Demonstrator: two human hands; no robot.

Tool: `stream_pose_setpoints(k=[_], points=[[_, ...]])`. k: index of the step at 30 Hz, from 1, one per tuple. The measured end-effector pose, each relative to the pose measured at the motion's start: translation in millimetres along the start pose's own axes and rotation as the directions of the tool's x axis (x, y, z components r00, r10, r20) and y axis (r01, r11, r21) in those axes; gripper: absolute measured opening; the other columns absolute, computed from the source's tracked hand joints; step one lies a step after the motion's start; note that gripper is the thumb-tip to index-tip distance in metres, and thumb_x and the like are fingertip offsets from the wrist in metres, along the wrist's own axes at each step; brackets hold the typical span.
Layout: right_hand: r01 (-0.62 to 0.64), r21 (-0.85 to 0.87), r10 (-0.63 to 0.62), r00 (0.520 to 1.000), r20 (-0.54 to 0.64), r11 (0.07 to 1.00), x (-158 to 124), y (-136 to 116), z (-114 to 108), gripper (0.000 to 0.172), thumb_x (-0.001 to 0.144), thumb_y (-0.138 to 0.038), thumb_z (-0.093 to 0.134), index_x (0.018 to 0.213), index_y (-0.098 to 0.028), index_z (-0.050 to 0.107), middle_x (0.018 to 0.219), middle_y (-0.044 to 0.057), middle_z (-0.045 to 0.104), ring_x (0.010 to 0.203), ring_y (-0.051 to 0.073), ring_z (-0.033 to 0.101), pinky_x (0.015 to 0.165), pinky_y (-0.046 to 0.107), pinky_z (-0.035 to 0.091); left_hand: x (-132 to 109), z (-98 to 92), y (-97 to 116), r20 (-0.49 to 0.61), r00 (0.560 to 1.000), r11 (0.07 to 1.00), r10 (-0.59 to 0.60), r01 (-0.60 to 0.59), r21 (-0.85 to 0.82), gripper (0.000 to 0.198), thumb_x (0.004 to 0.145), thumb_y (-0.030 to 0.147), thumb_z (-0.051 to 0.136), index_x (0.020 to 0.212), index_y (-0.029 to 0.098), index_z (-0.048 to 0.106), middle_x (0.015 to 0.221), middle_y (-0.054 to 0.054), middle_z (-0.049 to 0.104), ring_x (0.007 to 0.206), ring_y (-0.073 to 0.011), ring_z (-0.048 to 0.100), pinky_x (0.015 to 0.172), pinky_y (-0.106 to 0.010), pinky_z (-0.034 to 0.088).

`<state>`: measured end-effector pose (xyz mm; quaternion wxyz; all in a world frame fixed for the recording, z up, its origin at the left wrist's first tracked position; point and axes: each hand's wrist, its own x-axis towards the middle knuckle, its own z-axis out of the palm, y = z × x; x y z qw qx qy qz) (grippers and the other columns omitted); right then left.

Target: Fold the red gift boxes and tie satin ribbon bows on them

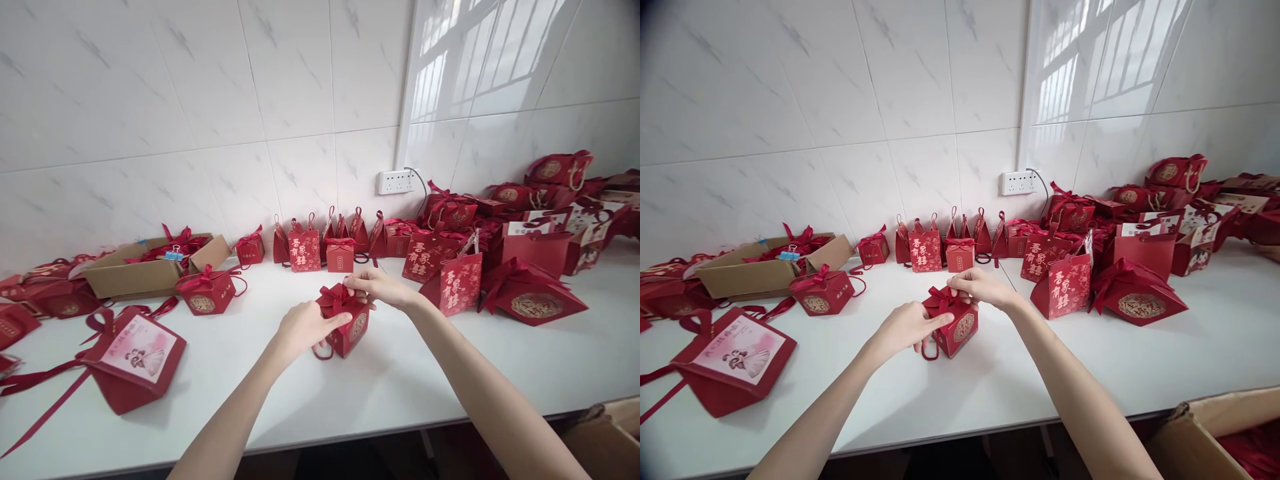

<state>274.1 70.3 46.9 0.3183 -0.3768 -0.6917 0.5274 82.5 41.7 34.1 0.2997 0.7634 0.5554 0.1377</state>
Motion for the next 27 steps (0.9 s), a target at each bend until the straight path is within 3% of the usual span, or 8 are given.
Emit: stream_pose_setpoints(k=[3,7,11,15,19,23,25,27], points=[[-0.015,-0.052,0.014,1.0,-0.015,0.999,-2.7,0.0,2.1,0.039,0.076,-0.051,0.057,0.061,-0.015,0.053,0.051,-0.005,0.04,0.044,0.007,0.039,0.038,0.019,0.032,-2.3,9.2,4.4,0.049,0.999,0.994,-0.018,0.023,-0.107,0.033,0.078,0.048,0.047,0.063,0.02,0.053,0.046,0.0,0.062,0.038,-0.0166,0.057,0.042,-0.024,0.04],[-0.046,-0.169,0.057,0.996,0.065,0.985,-15.9,2.9,2.0,0.039,0.08,-0.048,0.053,0.061,-0.015,0.056,0.047,-0.005,0.042,0.039,0.006,0.037,0.036,0.019,0.03,-0.3,12.1,5.5,0.162,0.986,0.949,-0.037,0.086,-0.304,0.026,0.079,0.034,0.044,0.059,0.018,0.05,0.049,-0.002,0.062,0.038,-0.0145,0.056,0.036,-0.021,0.036],[-0.109,-0.225,0.129,0.989,0.077,0.968,-34.2,15.3,1.0,0.033,0.081,-0.043,0.051,0.064,-0.015,0.057,0.047,-0.005,0.043,0.039,0.006,0.037,0.034,0.019,0.031,3.7,1.0,-4.5,0.067,0.998,0.898,-0.007,0.035,-0.438,0.028,0.08,0.034,0.044,0.058,0.017,0.047,0.043,0.002,0.053,0.037,-0.0109,0.052,0.035,-0.019,0.033],[-0.11,-0.098,0.106,0.994,-0.041,0.989,-43.8,31.4,-0.5,0.032,0.078,-0.041,0.054,0.058,-0.016,0.052,0.057,-0.001,0.049,0.047,0.008,0.044,0.037,0.019,0.035,5.1,-15.6,-21.0,0.013,1.0,0.8,-0.002,0.009,-0.599,0.033,0.077,0.039,0.05,0.053,0.018,0.04,0.039,0.008,0.033,0.037,-0.009,0.047,0.037,-0.018,0.032],[0.01,0.228,0.061,0.951,-0.302,0.973,-44.9,33.9,-8.7,0.033,0.069,-0.038,0.06,0.049,-0.017,0.043,0.055,-0.001,0.044,0.049,0.009,0.044,0.035,0.019,0.029,-4.2,-35.6,-27.6,-0.022,0.999,0.708,0.034,-0.04,-0.705,0.037,0.076,0.037,0.053,0.048,0.019,0.035,0.038,0.009,0.024,0.035,-0.0073,0.039,0.039,-0.02,0.03],[0.188,0.366,0.035,0.851,-0.523,0.912,-41.4,8.5,-20.6,0.029,0.065,-0.034,0.065,0.05,-0.018,0.045,0.055,-0.002,0.041,0.053,0.011,0.043,0.035,0.02,0.03,-17.0,-64.9,-13.8,-0.124,0.988,0.682,0.096,-0.156,-0.714,0.036,0.078,0.037,0.054,0.05,0.018,0.04,0.044,0.006,0.029,0.043,-0.009,0.041,0.041,-0.02,0.031],[0.276,0.343,-0.042,0.83,-0.557,0.898,-36.9,-12.9,-23.0,0.026,0.066,-0.032,0.066,0.052,-0.018,0.048,0.058,-0.001,0.044,0.06,0.013,0.049,0.043,0.022,0.04,-19.0,-81.0,0.5,-0.225,0.96,0.662,0.168,-0.279,-0.696,0.034,0.078,0.037,0.055,0.052,0.017,0.045,0.052,0.003,0.039,0.054,-0.0106,0.045,0.047,-0.022,0.037],[0.35,0.313,-0.147,0.84,-0.523,0.883,-30.3,-36.1,-20.6,0.025,0.069,-0.032,0.065,0.053,-0.018,0.051,0.061,0.001,0.049,0.071,0.016,0.055,0.061,0.026,0.05,-17.3,-94.8,17.5,-0.329,0.915,0.648,0.234,-0.4,-0.649,0.033,0.078,0.035,0.055,0.051,0.016,0.048,0.06,0.0,0.047,0.062,-0.012,0.047,0.059,-0.026,0.043]])
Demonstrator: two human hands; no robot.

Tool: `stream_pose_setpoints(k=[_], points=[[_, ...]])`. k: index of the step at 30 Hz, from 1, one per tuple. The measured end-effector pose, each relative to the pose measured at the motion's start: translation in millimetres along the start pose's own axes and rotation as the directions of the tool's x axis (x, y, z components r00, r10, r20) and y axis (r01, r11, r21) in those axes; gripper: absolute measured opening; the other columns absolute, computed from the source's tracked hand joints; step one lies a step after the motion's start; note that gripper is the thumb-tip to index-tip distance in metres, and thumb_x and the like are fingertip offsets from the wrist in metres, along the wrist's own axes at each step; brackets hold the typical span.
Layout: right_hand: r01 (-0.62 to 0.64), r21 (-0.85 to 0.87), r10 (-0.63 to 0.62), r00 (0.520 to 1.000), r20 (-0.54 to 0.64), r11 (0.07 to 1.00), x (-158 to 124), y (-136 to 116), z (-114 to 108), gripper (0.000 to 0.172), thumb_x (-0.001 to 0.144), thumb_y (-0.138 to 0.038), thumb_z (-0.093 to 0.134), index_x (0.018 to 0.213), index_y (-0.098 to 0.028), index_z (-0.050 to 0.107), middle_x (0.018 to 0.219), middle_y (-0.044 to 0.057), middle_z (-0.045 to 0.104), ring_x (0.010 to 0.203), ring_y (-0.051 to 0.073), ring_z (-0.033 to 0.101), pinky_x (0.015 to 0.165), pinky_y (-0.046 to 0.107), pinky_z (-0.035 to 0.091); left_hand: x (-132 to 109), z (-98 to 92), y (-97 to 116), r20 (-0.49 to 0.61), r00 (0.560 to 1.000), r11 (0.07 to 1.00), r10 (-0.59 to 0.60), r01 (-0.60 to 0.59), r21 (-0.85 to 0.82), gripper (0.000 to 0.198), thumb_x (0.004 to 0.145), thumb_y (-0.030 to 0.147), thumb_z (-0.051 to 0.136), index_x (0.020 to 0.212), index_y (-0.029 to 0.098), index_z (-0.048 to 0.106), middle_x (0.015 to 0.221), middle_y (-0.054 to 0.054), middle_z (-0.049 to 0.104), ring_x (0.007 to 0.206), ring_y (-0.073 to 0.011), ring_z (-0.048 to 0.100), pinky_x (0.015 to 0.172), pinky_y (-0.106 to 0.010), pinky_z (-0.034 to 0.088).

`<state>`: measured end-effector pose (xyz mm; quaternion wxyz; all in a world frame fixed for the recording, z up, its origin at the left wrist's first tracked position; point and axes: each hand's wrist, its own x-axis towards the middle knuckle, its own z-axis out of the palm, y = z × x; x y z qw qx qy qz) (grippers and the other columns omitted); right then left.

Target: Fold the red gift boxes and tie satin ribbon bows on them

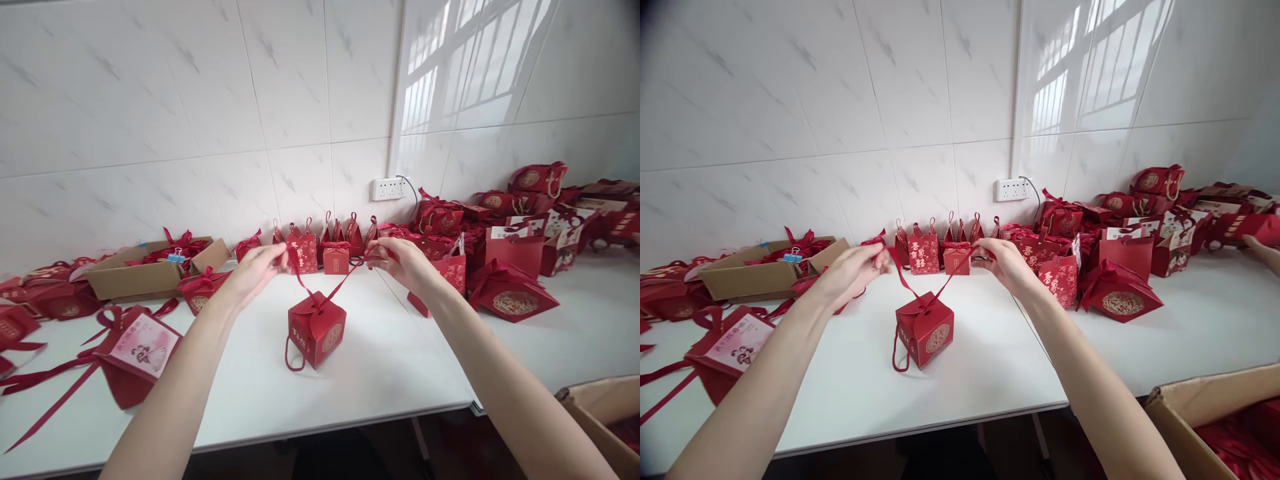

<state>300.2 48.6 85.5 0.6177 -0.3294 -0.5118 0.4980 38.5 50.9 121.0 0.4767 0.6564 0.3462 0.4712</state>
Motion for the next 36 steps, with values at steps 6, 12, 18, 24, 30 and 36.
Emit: stream_pose_setpoints(k=[6,12,18,24,30,36], points=[[0.003,-0.008,-0.001,0.965,0.263,1.0,14.1,-28.9,51.4,0.02,0.074,-0.03,0.057,0.067,-0.014,0.066,0.082,0.009,0.068,0.084,0.02,0.062,0.086,0.036,0.048,22.2,18.3,33.9,0.033,0.996,0.995,0.082,-0.084,0.059,0.026,0.077,0.031,0.054,0.059,0.012,0.058,0.08,-0.006,0.061,0.081,-0.0164,0.056,0.075,-0.03,0.045],[0.059,-0.017,-0.047,0.917,0.396,0.998,19.0,-28.4,68.4,0.028,0.076,-0.023,0.048,0.089,-0.015,0.072,0.098,0.01,0.07,0.092,0.02,0.062,0.088,0.04,0.047,16.7,15.9,37.5,0.087,0.996,0.999,0.032,-0.033,0.013,0.027,0.078,0.032,0.057,0.093,0.012,0.067,0.098,-0.011,0.065,0.09,-0.0196,0.059,0.08,-0.033,0.046],[0.104,0.003,-0.093,0.869,0.486,0.995,20.1,-20.1,53.3,0.029,0.067,-0.016,0.048,0.082,-0.017,0.073,0.107,0.007,0.068,0.097,0.021,0.062,0.091,0.04,0.046,14.0,6.4,23.1,-0.012,0.992,0.989,0.129,-0.13,-0.072,0.026,0.071,0.026,0.057,0.093,0.012,0.062,0.107,-0.012,0.063,0.096,-0.0208,0.058,0.08,-0.032,0.046],[0.284,-0.607,0.004,0.904,0.427,0.743,21.1,16.0,25.0,0.021,0.063,-0.009,0.048,0.058,-0.018,0.067,0.091,0.007,0.071,0.095,0.023,0.062,0.084,0.035,0.046,0.6,5.6,-26.5,-0.172,0.979,0.915,0.112,-0.034,0.403,0.008,0.067,0.022,0.048,0.067,0.017,0.054,0.08,-0.005,0.062,0.081,-0.0187,0.057,0.076,-0.031,0.045],[0.489,-0.727,0.132,0.78,0.612,0.482,3.4,53.0,26.3,0.026,0.072,-0.011,0.053,0.084,-0.021,0.074,0.088,0.005,0.071,0.079,0.02,0.062,0.072,0.029,0.047,-27.5,29.9,-63.1,0.155,0.987,0.685,-0.037,-0.088,0.723,0.017,0.074,0.032,0.054,0.081,0.019,0.063,0.095,-0.005,0.06,0.088,-0.0211,0.057,0.08,-0.033,0.044],[0.548,-0.703,0.153,0.729,0.667,0.453,1.3,61.6,32.7,0.025,0.075,-0.011,0.054,0.083,-0.022,0.074,0.087,0.005,0.067,0.082,0.019,0.06,0.076,0.028,0.046,-21.4,34.7,-72.4,0.305,0.944,0.59,-0.125,-0.176,0.788,0.018,0.079,0.024,0.049,0.082,0.021,0.066,0.094,-0.007,0.059,0.098,-0.025,0.053,0.084,-0.037,0.041]])
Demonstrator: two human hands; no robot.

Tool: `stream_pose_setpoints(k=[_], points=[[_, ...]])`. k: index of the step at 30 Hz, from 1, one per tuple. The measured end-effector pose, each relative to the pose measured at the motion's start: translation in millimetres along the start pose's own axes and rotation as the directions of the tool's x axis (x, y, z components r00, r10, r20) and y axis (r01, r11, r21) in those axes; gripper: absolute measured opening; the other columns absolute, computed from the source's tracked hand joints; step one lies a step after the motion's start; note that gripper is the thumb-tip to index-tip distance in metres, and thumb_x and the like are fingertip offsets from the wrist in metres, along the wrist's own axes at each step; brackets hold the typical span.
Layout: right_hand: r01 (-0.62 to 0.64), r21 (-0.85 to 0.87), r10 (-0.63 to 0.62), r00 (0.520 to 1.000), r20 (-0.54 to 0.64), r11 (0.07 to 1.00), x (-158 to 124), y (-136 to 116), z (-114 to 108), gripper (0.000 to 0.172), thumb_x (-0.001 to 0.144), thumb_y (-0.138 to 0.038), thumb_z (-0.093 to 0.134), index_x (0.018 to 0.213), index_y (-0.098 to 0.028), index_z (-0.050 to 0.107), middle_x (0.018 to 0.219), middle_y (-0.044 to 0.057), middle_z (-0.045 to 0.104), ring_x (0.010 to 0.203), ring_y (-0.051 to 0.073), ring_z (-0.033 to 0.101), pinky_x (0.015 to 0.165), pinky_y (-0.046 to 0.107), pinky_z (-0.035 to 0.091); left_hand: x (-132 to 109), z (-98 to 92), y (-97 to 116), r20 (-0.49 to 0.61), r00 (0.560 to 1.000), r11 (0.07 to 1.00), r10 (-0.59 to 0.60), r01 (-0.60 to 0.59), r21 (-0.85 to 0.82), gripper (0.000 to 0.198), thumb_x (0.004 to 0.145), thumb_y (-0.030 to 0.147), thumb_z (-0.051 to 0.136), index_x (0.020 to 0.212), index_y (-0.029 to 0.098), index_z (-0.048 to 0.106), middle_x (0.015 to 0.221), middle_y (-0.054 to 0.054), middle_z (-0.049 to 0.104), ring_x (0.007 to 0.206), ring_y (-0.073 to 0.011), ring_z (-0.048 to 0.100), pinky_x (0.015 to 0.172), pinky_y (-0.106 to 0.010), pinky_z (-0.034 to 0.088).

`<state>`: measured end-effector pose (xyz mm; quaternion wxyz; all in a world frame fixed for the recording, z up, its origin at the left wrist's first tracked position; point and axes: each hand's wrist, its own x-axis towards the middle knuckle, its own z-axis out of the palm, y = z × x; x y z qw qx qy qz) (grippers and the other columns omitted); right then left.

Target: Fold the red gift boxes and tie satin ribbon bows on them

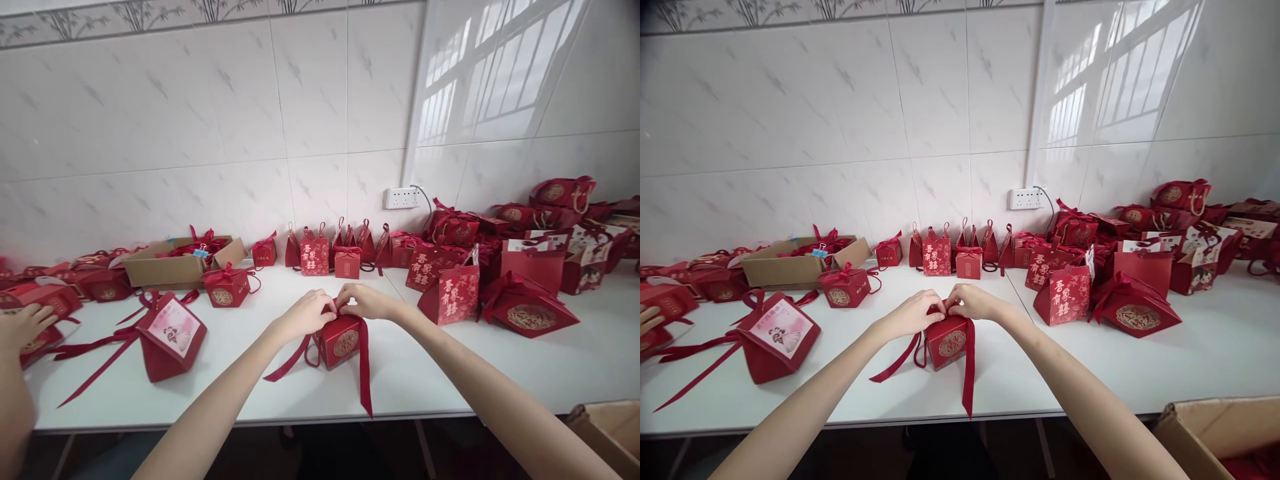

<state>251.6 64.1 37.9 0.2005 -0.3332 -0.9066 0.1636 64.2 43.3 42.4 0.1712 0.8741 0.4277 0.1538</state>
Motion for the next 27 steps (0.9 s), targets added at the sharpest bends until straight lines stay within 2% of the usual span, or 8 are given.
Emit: stream_pose_setpoints(k=[2,7,10,13,17,20,23,27], points=[[-0.007,-0.029,0.007,1.0,0.011,1.0,0.3,-2.1,0.4,0.024,0.078,-0.012,0.052,0.081,-0.022,0.073,0.086,0.005,0.066,0.081,0.019,0.06,0.076,0.028,0.045,3.7,-1.2,-3.8,0.035,0.999,1.0,0.029,-0.029,0.011,0.02,0.079,0.019,0.046,0.08,0.021,0.066,0.092,-0.007,0.059,0.098,-0.0244,0.053,0.085,-0.036,0.04],[-0.113,-0.114,0.106,0.992,-0.071,0.987,-6.3,-13.9,6.1,0.016,0.079,-0.026,0.056,0.076,-0.018,0.069,0.083,0.009,0.062,0.081,0.021,0.059,0.074,0.03,0.045,9.6,-2.9,-13.1,0.116,0.988,0.994,0.106,-0.109,0.021,0.016,0.078,0.018,0.047,0.08,0.019,0.062,0.088,-0.005,0.055,0.093,-0.0229,0.052,0.081,-0.034,0.041],[-0.124,-0.034,0.122,0.991,-0.059,0.992,-10.2,-18.8,10.6,0.01,0.076,-0.025,0.06,0.072,-0.02,0.068,0.087,0.007,0.06,0.086,0.021,0.058,0.076,0.03,0.045,10.0,-2.7,-13.8,0.11,0.992,0.998,0.059,-0.059,-0.005,0.015,0.079,0.019,0.045,0.075,0.018,0.059,0.084,-0.005,0.052,0.084,-0.0213,0.054,0.075,-0.033,0.041],[-0.151,0.016,0.152,0.985,-0.079,0.988,-10.4,-20.2,11.8,0.011,0.076,-0.021,0.059,0.069,-0.019,0.067,0.093,0.007,0.06,0.084,0.019,0.059,0.078,0.03,0.044,7.5,-2.7,-11.2,0.054,0.998,0.996,-0.026,0.03,-0.085,0.018,0.082,0.025,0.042,0.075,0.018,0.057,0.087,-0.004,0.052,0.074,-0.0182,0.055,0.068,-0.031,0.042],[-0.214,0.026,0.215,0.971,-0.105,0.977,-8.3,-22.5,9.8,0.009,0.074,-0.023,0.061,0.069,-0.018,0.064,0.088,0.007,0.059,0.076,0.018,0.058,0.07,0.029,0.045,0.6,-3.1,-8.6,0.008,0.997,0.983,-0.07,0.071,-0.172,0.019,0.083,0.03,0.043,0.078,0.019,0.058,0.093,-0.004,0.053,0.076,-0.0168,0.056,0.072,-0.029,0.042],[-0.19,0.071,0.196,0.976,-0.091,0.979,-7.5,-25.4,10.7,0.009,0.074,-0.019,0.057,0.069,-0.017,0.063,0.088,0.006,0.058,0.074,0.017,0.057,0.07,0.028,0.044,-5.8,-4.1,-8.6,0.022,0.996,0.977,-0.081,0.084,-0.194,0.017,0.083,0.03,0.044,0.08,0.019,0.057,0.096,-0.004,0.054,0.078,-0.0166,0.055,0.073,-0.028,0.041],[-0.167,0.107,0.183,0.969,-0.166,0.98,-7.7,-26.5,16.0,0.008,0.072,-0.014,0.053,0.067,-0.017,0.058,0.085,0.005,0.056,0.071,0.016,0.055,0.07,0.028,0.044,-12.5,-5.4,-9.6,0.031,0.995,0.967,-0.094,0.099,-0.234,0.016,0.084,0.029,0.042,0.079,0.019,0.054,0.096,-0.004,0.052,0.076,-0.0156,0.054,0.073,-0.028,0.041],[-0.198,0.178,0.239,0.938,-0.252,0.964,-8.6,-24.0,28.5,0.004,0.072,-0.016,0.051,0.069,-0.018,0.052,0.081,0.004,0.052,0.07,0.016,0.053,0.07,0.029,0.044,-19.8,-4.2,-10.5,0.012,0.997,0.958,-0.081,0.081,-0.276,0.012,0.084,0.025,0.039,0.079,0.019,0.048,0.09,-0.002,0.051,0.076,-0.0145,0.051,0.073,-0.027,0.041]])
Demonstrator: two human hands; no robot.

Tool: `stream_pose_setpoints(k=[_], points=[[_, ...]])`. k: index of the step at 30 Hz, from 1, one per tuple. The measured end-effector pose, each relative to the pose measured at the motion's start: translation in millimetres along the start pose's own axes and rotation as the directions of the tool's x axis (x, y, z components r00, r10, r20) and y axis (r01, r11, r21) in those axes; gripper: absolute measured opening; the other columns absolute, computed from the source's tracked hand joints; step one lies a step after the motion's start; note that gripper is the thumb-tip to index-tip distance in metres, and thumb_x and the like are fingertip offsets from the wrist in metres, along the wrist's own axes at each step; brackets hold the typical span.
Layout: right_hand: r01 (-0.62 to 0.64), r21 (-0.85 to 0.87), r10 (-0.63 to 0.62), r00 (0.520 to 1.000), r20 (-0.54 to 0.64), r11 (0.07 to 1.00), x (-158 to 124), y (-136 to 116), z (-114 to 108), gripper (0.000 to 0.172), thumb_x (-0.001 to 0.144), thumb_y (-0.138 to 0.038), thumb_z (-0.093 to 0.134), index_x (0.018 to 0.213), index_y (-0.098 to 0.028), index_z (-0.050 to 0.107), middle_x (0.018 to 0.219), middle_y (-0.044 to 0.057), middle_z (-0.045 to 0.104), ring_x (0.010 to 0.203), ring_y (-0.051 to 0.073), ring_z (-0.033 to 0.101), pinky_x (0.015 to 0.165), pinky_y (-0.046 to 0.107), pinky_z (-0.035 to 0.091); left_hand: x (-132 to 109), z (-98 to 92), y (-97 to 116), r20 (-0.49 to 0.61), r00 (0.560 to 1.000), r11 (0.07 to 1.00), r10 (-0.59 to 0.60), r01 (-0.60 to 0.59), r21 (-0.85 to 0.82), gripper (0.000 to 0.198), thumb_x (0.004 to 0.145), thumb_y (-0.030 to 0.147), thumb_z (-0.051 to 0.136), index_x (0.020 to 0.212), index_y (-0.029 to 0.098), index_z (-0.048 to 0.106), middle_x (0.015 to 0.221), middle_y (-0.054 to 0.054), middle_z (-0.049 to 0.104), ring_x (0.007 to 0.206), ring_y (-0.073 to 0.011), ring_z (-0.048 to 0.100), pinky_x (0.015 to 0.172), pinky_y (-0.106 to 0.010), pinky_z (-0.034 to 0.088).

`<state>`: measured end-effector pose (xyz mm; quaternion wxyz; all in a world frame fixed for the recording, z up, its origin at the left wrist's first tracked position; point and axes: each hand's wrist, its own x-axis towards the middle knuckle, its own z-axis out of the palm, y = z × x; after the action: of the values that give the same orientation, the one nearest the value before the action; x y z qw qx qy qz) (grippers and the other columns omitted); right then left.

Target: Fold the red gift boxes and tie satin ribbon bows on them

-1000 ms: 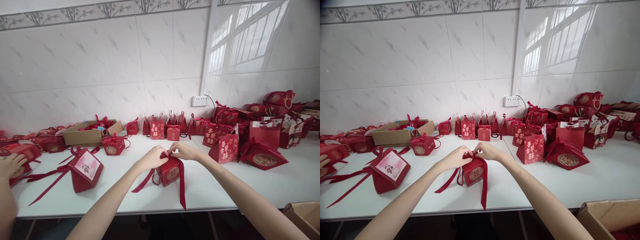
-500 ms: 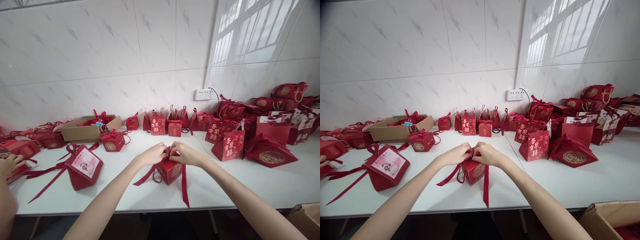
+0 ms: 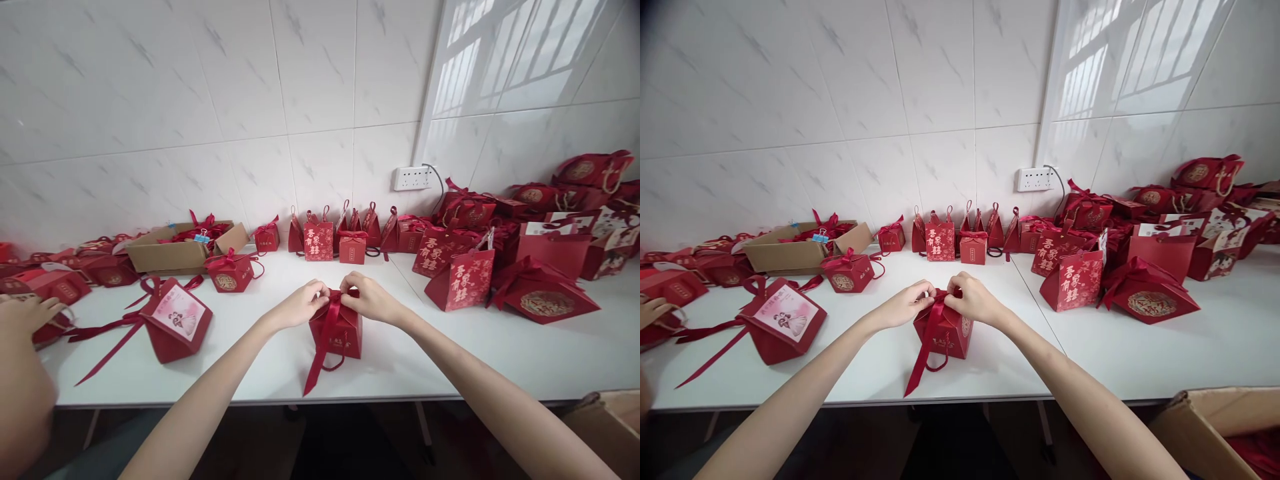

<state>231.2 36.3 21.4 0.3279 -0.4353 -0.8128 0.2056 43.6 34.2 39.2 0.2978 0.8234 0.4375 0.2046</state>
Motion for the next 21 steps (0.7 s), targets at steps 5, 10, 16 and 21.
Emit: stream_pose_setpoints(k=[5,10,16,21], points=[[0.001,0.12,0.002,1.0,-0.027,0.993,-2.9,1.8,7.8,0.008,0.068,-0.014,0.049,0.072,-0.018,0.055,0.085,0.005,0.053,0.076,0.016,0.053,0.076,0.031,0.043,-1.4,5.5,-0.1,-0.018,0.998,0.998,0.058,-0.058,0.003,0.007,0.083,0.021,0.04,0.079,0.019,0.046,0.088,-0.001,0.048,0.078,-0.0144,0.049,0.075,-0.028,0.041],[-0.186,0.594,0.077,0.976,0.205,0.783,-2.5,2.3,-3.2,0.004,0.055,-0.018,0.046,0.055,-0.018,0.05,0.084,0.004,0.057,0.073,0.018,0.05,0.067,0.031,0.039,-0.6,9.2,1.3,-0.022,0.996,0.996,0.085,-0.084,0.041,0.008,0.083,0.018,0.038,0.079,0.02,0.046,0.09,-0.002,0.048,0.081,-0.0155,0.049,0.076,-0.029,0.04],[-0.324,0.901,0.103,0.946,0.307,0.288,-8.2,9.2,-4.2,0.015,0.054,-0.025,0.051,0.063,-0.018,0.059,0.084,0.006,0.064,0.08,0.022,0.054,0.077,0.035,0.039,-3.6,10.3,9.0,-0.008,0.994,0.994,0.11,-0.11,0.01,0.011,0.085,0.02,0.037,0.078,0.02,0.045,0.093,-0.003,0.049,0.082,-0.0158,0.049,0.075,-0.029,0.041],[-0.198,0.937,0.199,0.969,0.144,0.287,-14.7,6.1,-4.3,0.005,0.055,-0.023,0.059,0.057,-0.019,0.057,0.099,0.005,0.062,0.097,0.024,0.052,0.078,0.034,0.041,-9.8,13.5,13.6,0.011,0.995,0.994,0.098,-0.098,-0.04,0.01,0.083,0.02,0.041,0.076,0.019,0.047,0.09,-0.002,0.049,0.08,-0.0156,0.049,0.075,-0.03,0.041]])
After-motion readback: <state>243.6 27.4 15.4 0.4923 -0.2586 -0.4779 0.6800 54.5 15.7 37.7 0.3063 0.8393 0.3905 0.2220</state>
